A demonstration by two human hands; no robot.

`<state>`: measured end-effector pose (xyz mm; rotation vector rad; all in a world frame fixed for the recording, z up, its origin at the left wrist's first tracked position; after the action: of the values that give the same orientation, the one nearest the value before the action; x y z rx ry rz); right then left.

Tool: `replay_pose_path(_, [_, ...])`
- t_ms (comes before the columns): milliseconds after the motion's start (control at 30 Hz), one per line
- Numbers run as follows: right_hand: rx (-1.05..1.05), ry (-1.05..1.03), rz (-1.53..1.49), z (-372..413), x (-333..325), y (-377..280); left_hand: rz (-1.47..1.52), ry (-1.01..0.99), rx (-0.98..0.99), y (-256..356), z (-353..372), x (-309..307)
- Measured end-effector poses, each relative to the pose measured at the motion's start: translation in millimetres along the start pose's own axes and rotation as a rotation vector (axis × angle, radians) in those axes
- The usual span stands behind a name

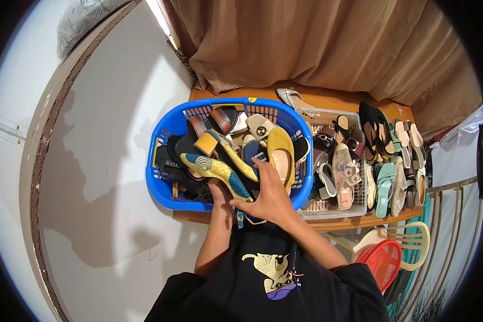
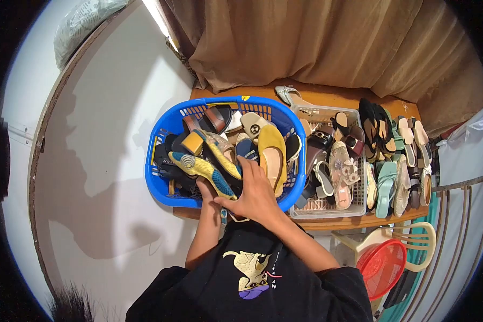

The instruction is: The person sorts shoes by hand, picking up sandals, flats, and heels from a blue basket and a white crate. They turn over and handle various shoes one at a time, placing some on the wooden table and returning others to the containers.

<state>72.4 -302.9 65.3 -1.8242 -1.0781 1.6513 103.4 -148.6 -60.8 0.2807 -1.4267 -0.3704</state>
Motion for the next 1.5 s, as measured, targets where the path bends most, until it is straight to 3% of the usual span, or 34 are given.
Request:
replay_pose_path(167, [0.084,-0.127,0.006,-1,-5,-8,0.016,0.126,0.004,-1,4,8])
replay_pose_path(400, [-0.011,-0.065,0.108,-1,6,-3,0.188,-0.186,0.024,-1,-5,18])
replay_pose_path(533, [-0.041,-0.044,0.110,-1,11,1,0.145,-0.137,0.007,1,-10,8])
replay_pose_path(633, [-0.049,0.002,0.110,-2,11,3,0.082,-0.267,0.040,7,-8,25])
replay_pose_path(700, [-0.064,0.050,0.112,-2,9,7,0.216,-0.146,0.055,16,-7,47])
replay_pose_path(833, [-0.105,0.071,0.102,-2,3,1,0.322,-0.262,0.056,17,-5,63])
replay_pose_path(900, [-0.076,0.076,0.056,-1,2,2,0.288,-0.196,0.036,26,-8,53])
replay_pose_path(967, [-0.046,0.085,0.011,-3,1,10,-0.219,-0.292,0.117,43,-15,31])
replay_pose_path(1000, [-0.015,0.091,-0.034,-3,1,15,-0.037,-0.283,0.116,48,-17,36])
replay_pose_path(1100, [-0.034,0.106,0.014,-4,-1,26,0.140,-0.204,0.043,60,-25,52])
replay_pose_path(1233, [-0.034,0.022,0.005,3,3,26,-0.042,-0.130,0.037,71,-50,50])
replay_pose_path(1300, [-0.041,0.012,0.004,8,9,32,-0.127,-0.002,0.017,73,-56,45])
replay_pose_path(1500, [0.023,0.087,0.043,26,-3,29,-0.063,0.012,-0.020,48,-66,45])
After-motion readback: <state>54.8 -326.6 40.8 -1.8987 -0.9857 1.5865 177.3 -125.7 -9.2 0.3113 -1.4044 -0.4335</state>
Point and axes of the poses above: each hand's wrist, its own z-axis away from the middle knuckle, its own x-axis out of the palm, y = z × x, the point moved 4 cm from there along -z, towards the middle knuckle, and after that the axes turned 4 degrees about x, right-handed, at the moved point
